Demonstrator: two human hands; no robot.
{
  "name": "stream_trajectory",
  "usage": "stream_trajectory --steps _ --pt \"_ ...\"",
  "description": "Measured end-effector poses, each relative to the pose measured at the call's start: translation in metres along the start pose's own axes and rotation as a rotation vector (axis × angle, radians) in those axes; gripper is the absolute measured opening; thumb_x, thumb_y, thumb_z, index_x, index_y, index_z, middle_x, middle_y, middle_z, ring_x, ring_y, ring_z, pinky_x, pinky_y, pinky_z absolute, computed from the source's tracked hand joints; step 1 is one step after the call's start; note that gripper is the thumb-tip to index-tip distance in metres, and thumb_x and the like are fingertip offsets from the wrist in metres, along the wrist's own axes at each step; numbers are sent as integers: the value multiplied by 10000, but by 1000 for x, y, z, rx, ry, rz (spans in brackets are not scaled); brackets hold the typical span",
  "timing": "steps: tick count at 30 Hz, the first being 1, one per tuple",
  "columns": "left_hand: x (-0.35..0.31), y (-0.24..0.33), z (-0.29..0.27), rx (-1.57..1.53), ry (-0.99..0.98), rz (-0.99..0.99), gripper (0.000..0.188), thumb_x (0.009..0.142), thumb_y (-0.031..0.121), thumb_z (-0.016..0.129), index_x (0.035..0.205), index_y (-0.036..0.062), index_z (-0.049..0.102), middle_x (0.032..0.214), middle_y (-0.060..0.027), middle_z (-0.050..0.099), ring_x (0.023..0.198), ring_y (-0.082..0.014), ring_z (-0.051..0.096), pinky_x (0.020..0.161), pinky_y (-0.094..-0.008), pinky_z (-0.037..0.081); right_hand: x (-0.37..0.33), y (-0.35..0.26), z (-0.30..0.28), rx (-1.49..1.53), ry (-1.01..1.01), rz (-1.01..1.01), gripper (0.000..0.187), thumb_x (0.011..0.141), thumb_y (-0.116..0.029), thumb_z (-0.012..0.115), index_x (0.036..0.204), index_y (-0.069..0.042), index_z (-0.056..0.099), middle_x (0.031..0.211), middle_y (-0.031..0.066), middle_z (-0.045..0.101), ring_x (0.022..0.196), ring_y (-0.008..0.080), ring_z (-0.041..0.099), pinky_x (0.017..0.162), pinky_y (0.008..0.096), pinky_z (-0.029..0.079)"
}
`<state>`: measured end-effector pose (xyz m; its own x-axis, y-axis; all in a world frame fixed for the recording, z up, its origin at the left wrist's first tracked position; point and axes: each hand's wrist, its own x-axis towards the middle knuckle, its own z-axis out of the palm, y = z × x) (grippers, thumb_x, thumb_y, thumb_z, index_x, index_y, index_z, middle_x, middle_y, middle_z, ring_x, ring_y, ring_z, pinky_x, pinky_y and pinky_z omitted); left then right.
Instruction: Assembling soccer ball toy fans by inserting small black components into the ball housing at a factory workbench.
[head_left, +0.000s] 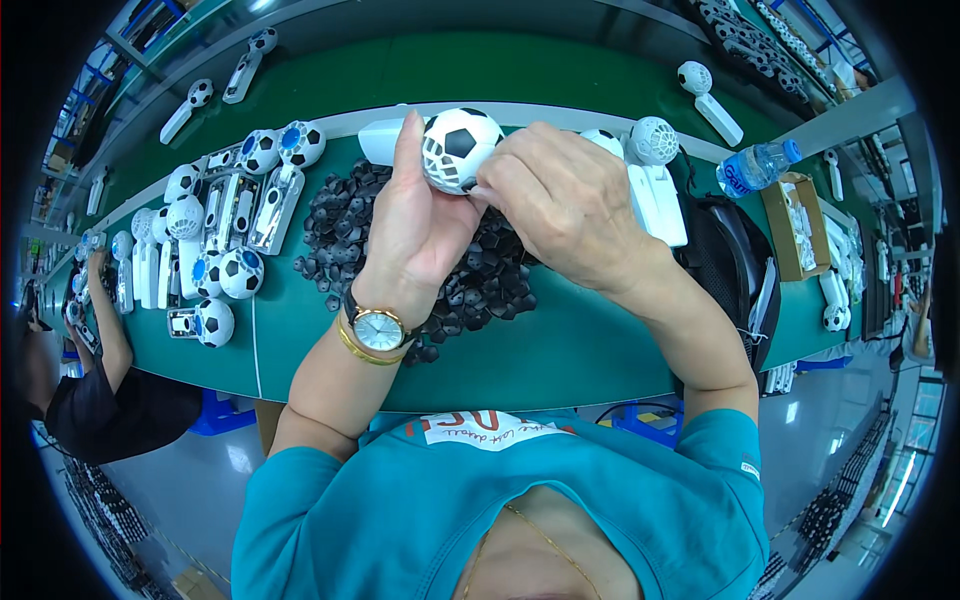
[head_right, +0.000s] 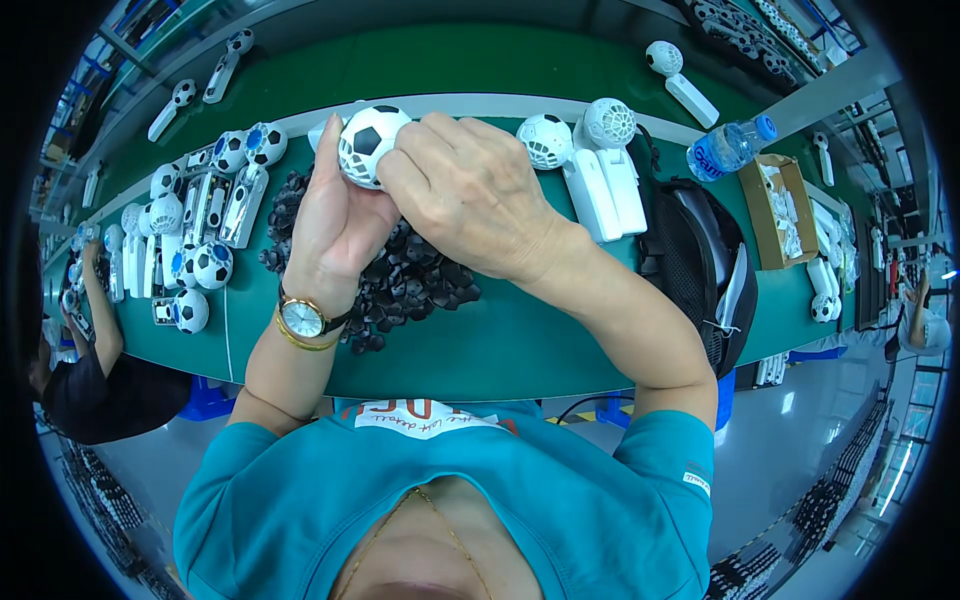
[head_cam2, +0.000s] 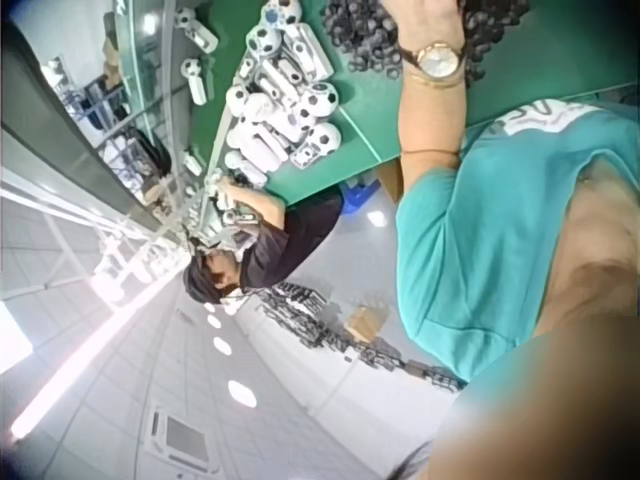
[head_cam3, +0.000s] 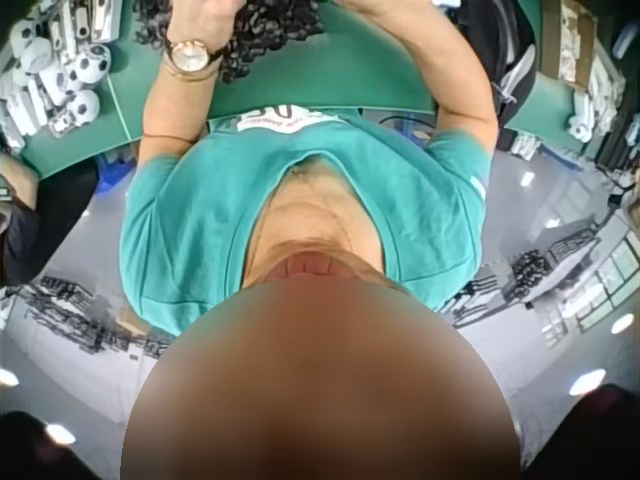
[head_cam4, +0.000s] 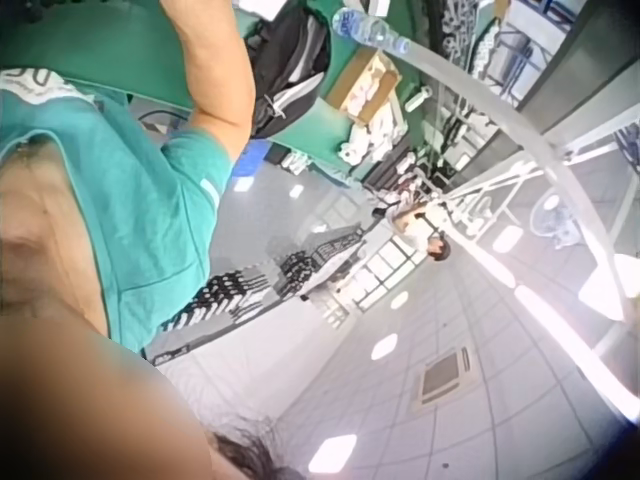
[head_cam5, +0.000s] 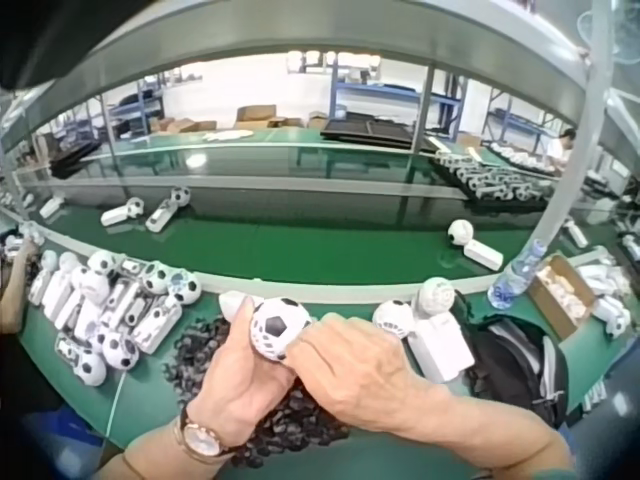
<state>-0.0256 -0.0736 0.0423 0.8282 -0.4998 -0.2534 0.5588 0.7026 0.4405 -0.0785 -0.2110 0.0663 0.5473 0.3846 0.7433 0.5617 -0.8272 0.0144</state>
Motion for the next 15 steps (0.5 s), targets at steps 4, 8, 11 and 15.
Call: stream_trajectory --steps 4,8,11,15 --pt "4 1 -4 18 -42 -2 408 1006 421 425 1166 58 517 1127 -68 599 1035 -196 576 897 -369 481 4 2 -4 24 -50 62 175 694 -70 732 791 -43 589 749 84 584 655 238 602 539 334 463" --pt "6 0 -3 -17 -85 -13 414 1010 421 410 1170 52 511 1134 -76 592 1042 -203 572 900 -373 482 2 -2 -7 80 -102 188 164 726 -60 730 792 -31 582 753 93 583 657 246 605 546 330 468" --pt "10 -2 0 -48 -97 -5 424 1014 424 392 1169 47 509 1135 -83 589 1045 -211 568 907 -377 483 -2 -2 0 155 -38 299 164 748 -48 725 802 -18 573 763 97 586 656 244 605 557 322 475" --pt "12 -5 8 -80 -101 4 447 1020 435 356 1165 39 506 1131 -95 586 1050 -225 564 928 -385 482 -12 -6 19 315 106 481 176 765 -35 722 826 -2 561 764 93 592 642 227 602 567 311 483"
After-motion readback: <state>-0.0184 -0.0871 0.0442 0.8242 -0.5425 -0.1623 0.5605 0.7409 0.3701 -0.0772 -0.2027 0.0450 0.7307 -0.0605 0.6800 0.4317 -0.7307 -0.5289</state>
